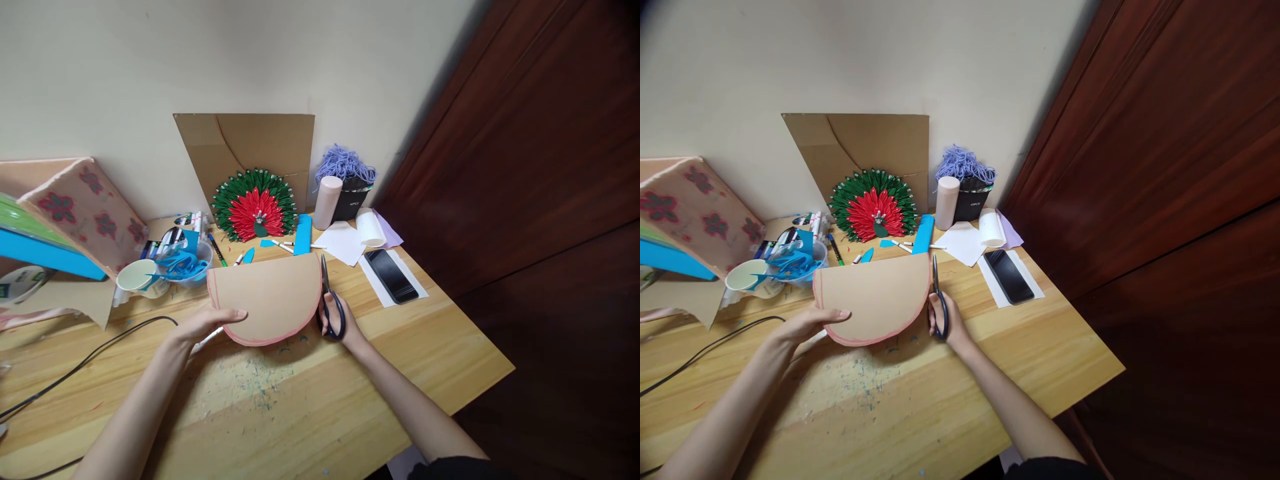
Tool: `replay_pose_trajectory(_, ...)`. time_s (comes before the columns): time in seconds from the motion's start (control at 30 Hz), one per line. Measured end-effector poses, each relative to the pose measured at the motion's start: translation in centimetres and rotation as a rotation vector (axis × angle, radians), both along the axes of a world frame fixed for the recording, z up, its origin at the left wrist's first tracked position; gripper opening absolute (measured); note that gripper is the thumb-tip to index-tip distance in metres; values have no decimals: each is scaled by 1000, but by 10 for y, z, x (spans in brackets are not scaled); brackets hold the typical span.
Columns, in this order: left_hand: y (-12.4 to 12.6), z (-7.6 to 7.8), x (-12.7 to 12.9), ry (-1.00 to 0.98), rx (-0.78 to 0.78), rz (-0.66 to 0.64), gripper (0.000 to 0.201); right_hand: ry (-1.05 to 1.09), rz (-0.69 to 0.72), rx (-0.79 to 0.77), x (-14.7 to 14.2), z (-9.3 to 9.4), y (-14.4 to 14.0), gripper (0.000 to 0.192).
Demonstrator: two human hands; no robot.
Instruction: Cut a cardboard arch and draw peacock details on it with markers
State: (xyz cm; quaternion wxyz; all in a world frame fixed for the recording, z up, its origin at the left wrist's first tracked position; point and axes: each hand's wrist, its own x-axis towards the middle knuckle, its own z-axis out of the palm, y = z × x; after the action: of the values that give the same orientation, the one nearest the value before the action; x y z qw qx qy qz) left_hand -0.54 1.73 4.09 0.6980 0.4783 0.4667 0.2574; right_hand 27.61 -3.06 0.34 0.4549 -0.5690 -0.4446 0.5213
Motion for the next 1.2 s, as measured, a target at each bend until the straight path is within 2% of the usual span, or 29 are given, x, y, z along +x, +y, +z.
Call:
replay_pose_trajectory(0.07, -1, 3, -4, 10, -10, -17, 66, 74, -44, 12, 3, -1, 5, 64)
replay_pose_trajectory(0.17, -3, 8, -9, 17, -65, -176, 60, 144, -65, 60, 12, 2, 9, 62)
replay_pose_trajectory(0.23, -5, 11, -10, 14, -101, -289, 51, 166, 17, 55, 18, 6, 6, 57)
replay_pose_trajectory(0.27, -6, 12, -9, 10, -102, -306, 48, 164, 98, 44, 21, 10, 4, 53)
replay_pose_trajectory(0.37, -4, 15, -6, 8, -53, -234, 44, 98, 325, 40, 25, 19, -3, 38)
replay_pose_trajectory(0.43, 1, 18, -3, 30, 9, -154, 36, 68, 363, 48, 25, 21, -5, 33)
replay_pose_trajectory(0.5, 7, 22, 0, 46, 90, -12, 31, 91, 280, 59, 21, 17, -3, 31)
replay_pose_trajectory(0.6, 7, 27, 11, -57, 122, 231, 37, 219, -3, 109, 10, 4, 0, 32)
replay_pose_trajectory(0.63, 4, 28, 18, -114, 89, 230, 40, 266, -88, 120, 5, 0, 1, 33)
replay_pose_trajectory(0.7, -7, 31, 34, -146, 59, 172, 41, 304, -133, 126, -4, -6, -1, 34)
replay_pose_trajectory(0.8, -26, 33, 58, -150, 59, 18, 40, 195, -52, 119, -16, -7, -9, 33)
replay_pose_trajectory(0.9, -34, 34, 69, -141, 72, 51, 41, 79, 66, 118, -27, -1, -20, 33)
replay_pose_trajectory(1.03, -20, 34, 50, -44, 187, 150, 43, 177, 163, 138, -33, 4, -25, 36)
replay_pose_trajectory(1.13, -1, 33, 20, 122, 380, 285, 39, 321, 100, 103, -28, 1, -20, 40)
replay_pose_trajectory(1.2, 11, 30, 0, 234, 486, 308, 37, 418, 22, 78, -20, -2, -14, 44)
